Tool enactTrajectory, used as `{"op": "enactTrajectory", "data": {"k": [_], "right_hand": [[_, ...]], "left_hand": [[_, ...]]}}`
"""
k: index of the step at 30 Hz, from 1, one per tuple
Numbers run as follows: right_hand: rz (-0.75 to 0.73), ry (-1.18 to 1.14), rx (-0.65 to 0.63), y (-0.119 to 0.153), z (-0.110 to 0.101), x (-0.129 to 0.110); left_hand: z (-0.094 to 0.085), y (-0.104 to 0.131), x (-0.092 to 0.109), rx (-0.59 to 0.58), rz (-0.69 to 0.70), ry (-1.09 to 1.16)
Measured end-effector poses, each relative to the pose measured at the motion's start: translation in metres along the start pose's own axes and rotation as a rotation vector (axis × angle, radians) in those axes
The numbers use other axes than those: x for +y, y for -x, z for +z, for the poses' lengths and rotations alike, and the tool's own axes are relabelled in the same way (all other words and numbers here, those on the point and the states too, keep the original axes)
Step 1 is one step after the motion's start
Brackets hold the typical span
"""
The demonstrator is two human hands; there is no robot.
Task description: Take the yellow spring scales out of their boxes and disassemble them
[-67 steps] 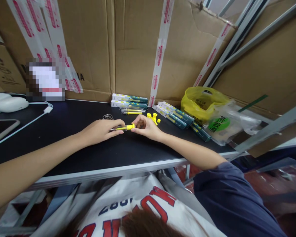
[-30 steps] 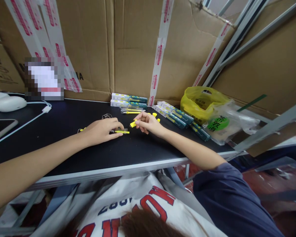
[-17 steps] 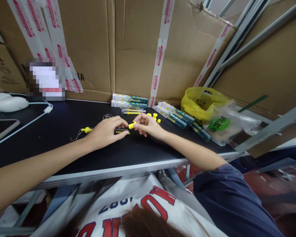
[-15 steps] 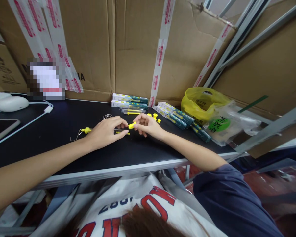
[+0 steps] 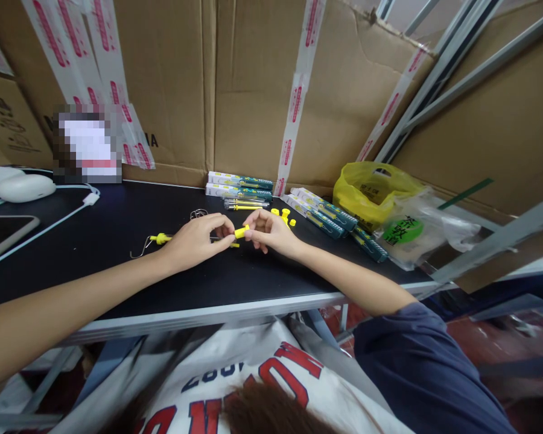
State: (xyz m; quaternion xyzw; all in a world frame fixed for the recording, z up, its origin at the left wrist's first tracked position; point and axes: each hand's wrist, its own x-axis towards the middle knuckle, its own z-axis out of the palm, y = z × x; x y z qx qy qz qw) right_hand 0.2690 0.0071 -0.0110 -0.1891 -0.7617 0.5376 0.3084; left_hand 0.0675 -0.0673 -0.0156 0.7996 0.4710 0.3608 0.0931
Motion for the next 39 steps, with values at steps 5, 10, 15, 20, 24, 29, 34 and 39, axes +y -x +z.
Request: {"op": "enactTrajectory", "data": {"k": [5,10,15,20,24,29,34,39], "right_hand": [[-0.005,-0.006,0.001,0.0,0.001,0.0],[-0.001,-0.014,0.005,0.0,0.0,-0.001],[0.0,0.029,0.016,-0.001,-0.006,-0.005],[-0.023,0.216,0.097,-0.007,-0.032,-0.017],[-0.086,0.651,0.265,-0.009,-0.072,-0.028],[0.097,1.233,0.323,-0.008,-0.118,-0.023],[0.35,1.45,0.198,-0.01,-0.134,-0.006],[0.418,1.408,0.036,-0.012,-0.135,0.0]], "left_hand": [[0.0,-0.001,0.001,0.003,-0.015,0.054],[-0.002,-0.001,0.0,0.005,-0.028,0.089],[-0.003,-0.002,-0.002,0.022,-0.046,0.092],[-0.004,-0.001,-0.003,0.022,-0.055,0.073],[-0.005,0.0,-0.003,0.008,-0.068,0.046],[-0.004,0.0,-0.005,-0.015,-0.078,0.022],[-0.004,0.0,-0.005,-0.018,-0.072,0.009],[-0.004,0.0,-0.004,-0.019,-0.06,0.014]]}}
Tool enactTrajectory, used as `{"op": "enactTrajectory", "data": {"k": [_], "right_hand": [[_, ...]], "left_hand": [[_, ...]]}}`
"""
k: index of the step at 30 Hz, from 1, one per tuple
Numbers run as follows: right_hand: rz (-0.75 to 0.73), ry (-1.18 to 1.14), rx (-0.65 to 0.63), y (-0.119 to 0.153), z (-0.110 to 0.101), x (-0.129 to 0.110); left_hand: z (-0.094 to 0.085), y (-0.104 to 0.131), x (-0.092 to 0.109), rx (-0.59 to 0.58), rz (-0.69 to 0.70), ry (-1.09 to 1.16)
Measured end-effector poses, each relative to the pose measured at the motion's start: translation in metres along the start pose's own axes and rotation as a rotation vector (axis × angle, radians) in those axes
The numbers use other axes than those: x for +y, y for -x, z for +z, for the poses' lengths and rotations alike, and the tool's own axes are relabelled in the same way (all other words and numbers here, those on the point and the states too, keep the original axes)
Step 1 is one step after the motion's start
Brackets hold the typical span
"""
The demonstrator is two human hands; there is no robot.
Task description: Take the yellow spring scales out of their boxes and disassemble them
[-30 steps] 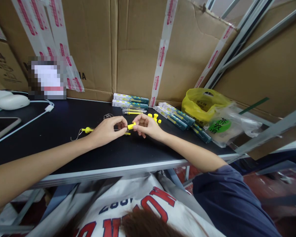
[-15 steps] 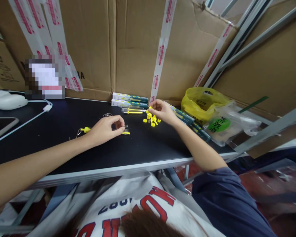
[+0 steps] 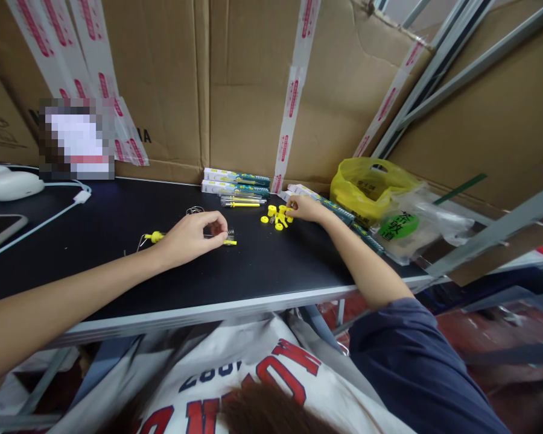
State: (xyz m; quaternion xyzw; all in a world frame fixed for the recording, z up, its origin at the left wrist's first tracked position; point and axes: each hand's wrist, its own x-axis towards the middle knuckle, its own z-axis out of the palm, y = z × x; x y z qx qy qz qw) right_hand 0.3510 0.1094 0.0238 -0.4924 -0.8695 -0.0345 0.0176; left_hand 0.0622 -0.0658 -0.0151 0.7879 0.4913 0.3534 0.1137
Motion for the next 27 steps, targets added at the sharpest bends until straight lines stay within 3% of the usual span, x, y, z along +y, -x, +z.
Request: {"op": "enactTrajectory", "data": {"k": [2,5,7,8,11,13,15,19,23,27], "right_hand": [[0.022,0.003,0.007,0.004,-0.004,-0.002],[0.068,-0.003,0.216,0.016,-0.015,-0.017],[-0.056,-0.119,0.338,0.027,-0.021,-0.037],[-0.169,-0.234,0.342,0.033,-0.021,-0.05],[-0.54,-0.599,0.166,0.05,-0.014,-0.091],[-0.658,-0.725,0.127,0.059,-0.006,-0.113],[-0.678,-0.78,0.137,0.063,0.003,-0.125],[-0.649,-0.819,0.18,0.066,0.012,-0.132],[-0.679,-0.807,0.199,0.064,0.009,-0.13],[-0.596,-0.621,0.252,0.056,-0.01,-0.103]], "left_hand": [[0.0,0.0,0.0,0.003,0.007,0.003],[0.001,0.0,0.0,-0.003,0.009,0.017],[0.001,0.0,0.001,-0.009,0.014,0.046],[0.001,0.0,0.002,-0.011,0.017,0.064],[0.001,-0.001,0.003,-0.012,0.027,0.105],[0.002,-0.001,0.003,-0.015,0.031,0.116],[0.002,-0.001,0.002,-0.03,0.032,0.122],[0.003,0.0,0.002,-0.066,0.028,0.14],[0.003,0.0,0.005,-0.074,0.034,0.149],[0.001,-0.001,0.001,-0.071,0.085,0.054]]}}
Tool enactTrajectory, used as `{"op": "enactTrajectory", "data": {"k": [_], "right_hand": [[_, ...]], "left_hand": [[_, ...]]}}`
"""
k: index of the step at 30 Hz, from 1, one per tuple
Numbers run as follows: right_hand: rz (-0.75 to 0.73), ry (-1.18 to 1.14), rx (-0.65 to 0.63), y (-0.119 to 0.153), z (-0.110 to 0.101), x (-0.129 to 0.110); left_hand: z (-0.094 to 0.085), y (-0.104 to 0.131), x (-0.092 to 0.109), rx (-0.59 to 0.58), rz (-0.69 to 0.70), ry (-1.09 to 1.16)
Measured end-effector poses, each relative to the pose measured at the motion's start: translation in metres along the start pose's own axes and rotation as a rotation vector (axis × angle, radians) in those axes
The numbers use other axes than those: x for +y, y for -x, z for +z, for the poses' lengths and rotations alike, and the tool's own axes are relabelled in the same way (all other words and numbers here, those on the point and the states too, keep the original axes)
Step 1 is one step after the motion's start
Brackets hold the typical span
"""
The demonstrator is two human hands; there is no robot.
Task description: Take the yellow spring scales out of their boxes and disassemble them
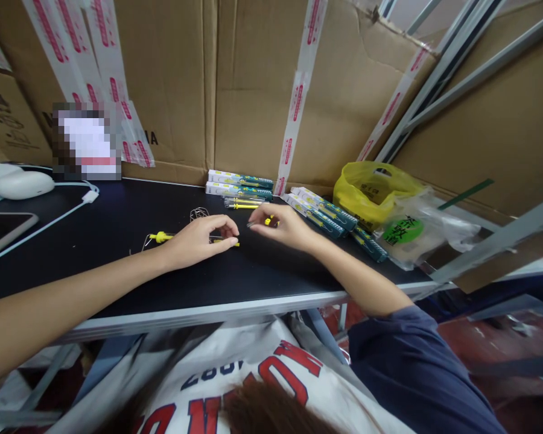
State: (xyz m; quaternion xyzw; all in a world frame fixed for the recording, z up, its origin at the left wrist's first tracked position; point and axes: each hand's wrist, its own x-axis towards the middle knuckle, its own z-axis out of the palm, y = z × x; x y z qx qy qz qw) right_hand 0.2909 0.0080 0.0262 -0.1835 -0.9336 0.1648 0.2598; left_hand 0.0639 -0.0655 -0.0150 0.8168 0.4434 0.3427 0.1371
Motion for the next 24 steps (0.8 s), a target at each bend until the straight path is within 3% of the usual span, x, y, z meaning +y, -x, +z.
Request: {"op": "enactTrajectory", "data": {"k": [4,7,11,17,24], "right_hand": [[0.237,0.5,-0.052,0.004,-0.046,0.035],[0.41,0.696,-0.242,0.007,-0.061,0.056],[0.489,0.726,-0.39,0.008,-0.056,0.059],[0.518,0.778,-0.392,0.008,-0.046,0.055],[0.456,0.738,-0.347,0.011,-0.052,0.063]], "left_hand": [[-0.006,-0.001,-0.013,-0.068,0.082,-0.229],[-0.011,-0.002,-0.022,-0.109,0.082,-0.324],[-0.014,-0.002,-0.026,-0.145,0.081,-0.343],[-0.021,-0.001,-0.027,-0.193,0.051,-0.372],[-0.054,0.007,-0.055,-0.328,-0.133,-0.317]]}}
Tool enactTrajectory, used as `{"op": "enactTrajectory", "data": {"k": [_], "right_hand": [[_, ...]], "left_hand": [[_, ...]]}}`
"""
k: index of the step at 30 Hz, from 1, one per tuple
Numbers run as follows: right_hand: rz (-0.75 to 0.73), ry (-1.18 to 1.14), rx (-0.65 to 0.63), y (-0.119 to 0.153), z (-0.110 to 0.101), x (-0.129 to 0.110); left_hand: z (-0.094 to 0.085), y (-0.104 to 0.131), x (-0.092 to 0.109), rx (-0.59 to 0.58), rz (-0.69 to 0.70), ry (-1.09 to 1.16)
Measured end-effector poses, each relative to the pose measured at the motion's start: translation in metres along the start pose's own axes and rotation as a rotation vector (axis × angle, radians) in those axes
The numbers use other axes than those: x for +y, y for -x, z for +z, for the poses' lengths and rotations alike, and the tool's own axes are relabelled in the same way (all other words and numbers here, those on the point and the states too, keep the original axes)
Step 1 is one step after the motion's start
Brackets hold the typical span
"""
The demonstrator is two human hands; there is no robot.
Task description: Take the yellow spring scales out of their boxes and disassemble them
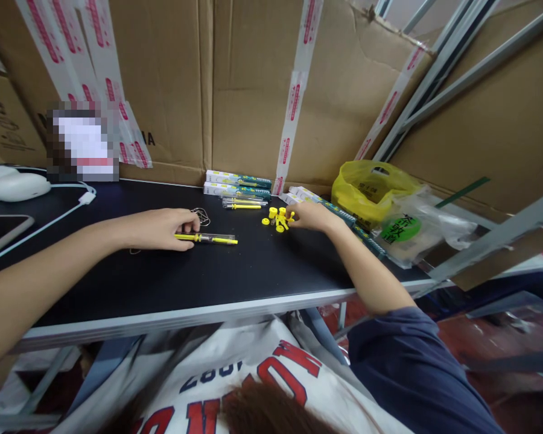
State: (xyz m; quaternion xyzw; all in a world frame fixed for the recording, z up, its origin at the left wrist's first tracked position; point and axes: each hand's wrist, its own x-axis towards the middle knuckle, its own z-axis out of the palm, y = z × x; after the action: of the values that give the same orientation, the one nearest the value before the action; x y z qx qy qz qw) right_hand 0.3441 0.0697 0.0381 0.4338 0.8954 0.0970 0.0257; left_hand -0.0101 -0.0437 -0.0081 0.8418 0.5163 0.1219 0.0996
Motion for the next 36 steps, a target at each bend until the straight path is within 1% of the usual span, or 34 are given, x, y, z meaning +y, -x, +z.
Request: {"op": "enactTrajectory", "data": {"k": [2,4,5,7,9,11,13,16,19,26,30,33,36], "right_hand": [[-0.022,-0.042,0.053,0.002,-0.004,-0.005],[-0.085,-0.147,0.106,0.004,-0.006,-0.018],[-0.142,-0.227,0.125,0.005,-0.006,-0.026],[-0.289,-0.406,0.15,0.007,-0.002,-0.047],[-0.399,-0.505,0.155,0.009,0.006,-0.067],[-0.462,-0.536,0.149,0.009,0.015,-0.082],[-0.48,-0.563,0.15,0.007,0.022,-0.089],[-0.452,-0.625,0.165,0.004,0.027,-0.087],[-0.434,-0.657,0.171,0.002,0.028,-0.08],[-0.474,-0.59,0.177,0.002,0.024,-0.076],[-0.48,-0.598,0.193,0.002,0.023,-0.074],[-0.483,-0.6,0.174,0.002,0.023,-0.073],[-0.493,-0.612,0.164,0.001,0.023,-0.072]], "left_hand": [[-0.004,0.002,-0.008,-0.068,0.01,0.021],[-0.006,0.002,-0.009,-0.086,0.035,0.034],[-0.005,0.001,-0.008,-0.083,0.05,0.039],[-0.002,-0.001,-0.001,-0.064,0.074,0.049],[0.002,-0.003,0.008,-0.039,0.085,0.059],[0.007,-0.005,0.017,0.008,0.114,0.086],[0.011,-0.007,0.023,0.045,0.129,0.102],[0.015,-0.008,0.026,0.038,0.104,0.103],[0.018,-0.007,0.023,0.03,0.075,0.084],[0.019,-0.007,0.022,0.014,0.07,0.041],[0.019,-0.007,0.025,0.029,0.068,0.065],[0.018,-0.008,0.024,0.018,0.068,0.068],[0.018,-0.008,0.022,0.034,0.037,0.06]]}}
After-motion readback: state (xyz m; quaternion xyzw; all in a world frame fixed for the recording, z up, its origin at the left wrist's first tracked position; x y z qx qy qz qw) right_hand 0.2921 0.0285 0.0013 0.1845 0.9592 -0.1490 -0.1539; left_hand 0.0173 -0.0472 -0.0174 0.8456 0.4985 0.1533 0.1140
